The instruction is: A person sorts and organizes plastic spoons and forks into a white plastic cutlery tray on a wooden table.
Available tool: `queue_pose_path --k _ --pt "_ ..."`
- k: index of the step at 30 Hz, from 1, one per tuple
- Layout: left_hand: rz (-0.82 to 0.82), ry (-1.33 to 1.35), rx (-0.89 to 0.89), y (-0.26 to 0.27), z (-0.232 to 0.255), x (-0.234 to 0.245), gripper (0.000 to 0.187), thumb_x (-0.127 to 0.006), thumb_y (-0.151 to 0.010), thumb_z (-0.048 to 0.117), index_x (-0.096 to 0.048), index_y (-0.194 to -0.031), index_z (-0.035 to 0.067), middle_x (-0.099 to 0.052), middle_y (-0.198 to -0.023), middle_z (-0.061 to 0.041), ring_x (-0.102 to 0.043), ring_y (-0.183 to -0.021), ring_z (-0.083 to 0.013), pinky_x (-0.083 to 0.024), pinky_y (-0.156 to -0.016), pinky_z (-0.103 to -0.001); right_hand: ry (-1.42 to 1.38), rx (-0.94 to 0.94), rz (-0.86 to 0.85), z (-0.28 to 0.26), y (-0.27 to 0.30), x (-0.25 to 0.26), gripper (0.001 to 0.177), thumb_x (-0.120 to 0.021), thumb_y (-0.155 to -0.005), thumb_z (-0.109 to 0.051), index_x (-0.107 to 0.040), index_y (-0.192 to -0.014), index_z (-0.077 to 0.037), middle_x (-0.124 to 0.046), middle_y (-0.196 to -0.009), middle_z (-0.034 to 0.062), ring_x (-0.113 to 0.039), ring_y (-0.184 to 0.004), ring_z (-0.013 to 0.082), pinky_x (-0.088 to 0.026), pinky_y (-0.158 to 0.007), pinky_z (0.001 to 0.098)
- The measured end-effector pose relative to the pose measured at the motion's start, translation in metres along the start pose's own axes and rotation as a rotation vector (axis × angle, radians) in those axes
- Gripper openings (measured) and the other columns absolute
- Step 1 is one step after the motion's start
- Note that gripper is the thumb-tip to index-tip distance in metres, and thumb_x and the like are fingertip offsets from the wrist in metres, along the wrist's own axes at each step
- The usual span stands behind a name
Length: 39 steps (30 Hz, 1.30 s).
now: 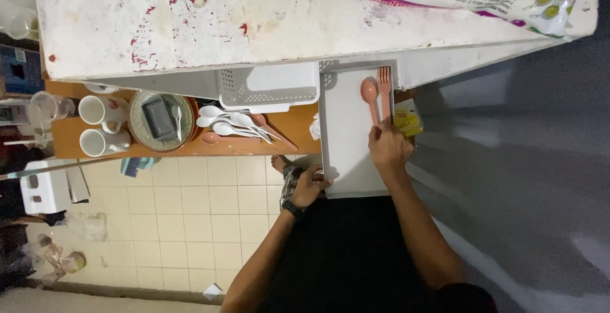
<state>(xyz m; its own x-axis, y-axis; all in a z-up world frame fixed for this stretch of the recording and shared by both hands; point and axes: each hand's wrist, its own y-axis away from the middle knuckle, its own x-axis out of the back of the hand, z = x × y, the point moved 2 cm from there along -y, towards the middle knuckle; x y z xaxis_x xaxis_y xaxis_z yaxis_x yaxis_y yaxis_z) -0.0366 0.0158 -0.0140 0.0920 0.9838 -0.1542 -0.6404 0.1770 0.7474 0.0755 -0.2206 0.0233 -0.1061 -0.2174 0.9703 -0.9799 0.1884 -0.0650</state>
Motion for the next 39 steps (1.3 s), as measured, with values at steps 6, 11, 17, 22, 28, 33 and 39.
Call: queue_pose_path --k 6,11,17,22,28,33,39 --pt "-0.017 -0.009 -0.008 -0.008 -0.008 0.001 0.057 -0.075 -0.092 0.014 -0.052 -0.142 0.003 -0.068 -0.114 -0.027 -0.069 -0.097 -0.0311 -0.064 -0.075 -0.046 -0.120 0.013 -0.040 0.005 0.004 0.006 0.016 -0.072 -0.092 -0.027 -0.070 -0.092 -0.011 -0.071 -0.070 0.0122 -0.073 -0.063 0.0364 -0.056 -0.054 0.0479" --pt "-0.009 -0.029 -0.030 -0.003 0.013 -0.006 0.058 -0.070 -0.091 0.007 -0.048 -0.144 -0.002 -0.067 -0.109 -0.025 -0.066 -0.090 -0.0276 -0.063 -0.072 -0.043 -0.223 0.080 0.075 -0.005 0.003 0.029 0.009 -0.074 -0.084 -0.013 -0.067 -0.084 -0.008 -0.070 -0.061 0.0112 -0.071 -0.055 0.0345 -0.053 -0.050 0.0426" --pt "0.005 0.098 -0.041 -0.015 0.019 -0.006 0.064 -0.074 -0.092 0.010 -0.045 -0.147 -0.004 -0.066 -0.114 -0.031 -0.069 -0.090 -0.0350 -0.063 -0.064 -0.048 -0.365 0.160 0.203 -0.002 0.014 0.027 0.014 -0.077 -0.077 -0.010 -0.064 -0.080 -0.014 -0.066 -0.054 0.0057 -0.066 -0.047 0.0274 -0.045 -0.043 0.0326" --pt "0.075 0.087 -0.033 -0.032 0.025 -0.011 0.055 -0.069 -0.092 0.007 -0.048 -0.142 -0.004 -0.065 -0.109 -0.024 -0.070 -0.085 -0.0296 -0.065 -0.061 -0.039 -0.417 0.163 0.202 -0.008 0.018 0.052 0.012 -0.077 -0.077 -0.008 -0.066 -0.077 -0.014 -0.066 -0.052 0.0032 -0.062 -0.042 0.0220 -0.044 -0.042 0.0281" --pt "0.092 0.125 -0.089 -0.063 0.041 -0.011 0.052 -0.070 -0.097 0.015 -0.052 -0.141 -0.005 -0.065 -0.120 -0.029 -0.069 -0.101 -0.0367 -0.063 -0.073 -0.047 -0.439 0.138 0.134 0.000 0.029 0.043 0.007 -0.075 -0.080 -0.013 -0.069 -0.079 -0.015 -0.066 -0.054 0.0016 -0.061 -0.042 0.0214 -0.045 -0.042 0.0296" --pt "0.186 0.130 -0.110 -0.078 0.068 -0.016 0.046 -0.070 -0.096 0.016 -0.058 -0.136 -0.003 -0.066 -0.121 -0.029 -0.069 -0.106 -0.0382 -0.063 -0.080 -0.047 -0.377 0.136 0.115 -0.002 0.028 0.045 0.008 -0.077 -0.079 -0.019 -0.069 -0.080 -0.017 -0.067 -0.055 -0.0004 -0.065 -0.048 0.0238 -0.050 -0.046 0.0342" --pt "0.333 -0.005 -0.159 -0.091 0.088 -0.028 0.039 -0.070 -0.095 0.023 -0.068 -0.132 0.010 -0.068 -0.126 -0.021 -0.064 -0.120 -0.0341 -0.055 -0.098 -0.046 -0.377 0.113 0.079 -0.013 0.029 0.060 0.008 -0.079 -0.083 -0.020 -0.072 -0.082 -0.017 -0.068 -0.057 0.0035 -0.067 -0.050 0.0227 -0.050 -0.050 0.0315"
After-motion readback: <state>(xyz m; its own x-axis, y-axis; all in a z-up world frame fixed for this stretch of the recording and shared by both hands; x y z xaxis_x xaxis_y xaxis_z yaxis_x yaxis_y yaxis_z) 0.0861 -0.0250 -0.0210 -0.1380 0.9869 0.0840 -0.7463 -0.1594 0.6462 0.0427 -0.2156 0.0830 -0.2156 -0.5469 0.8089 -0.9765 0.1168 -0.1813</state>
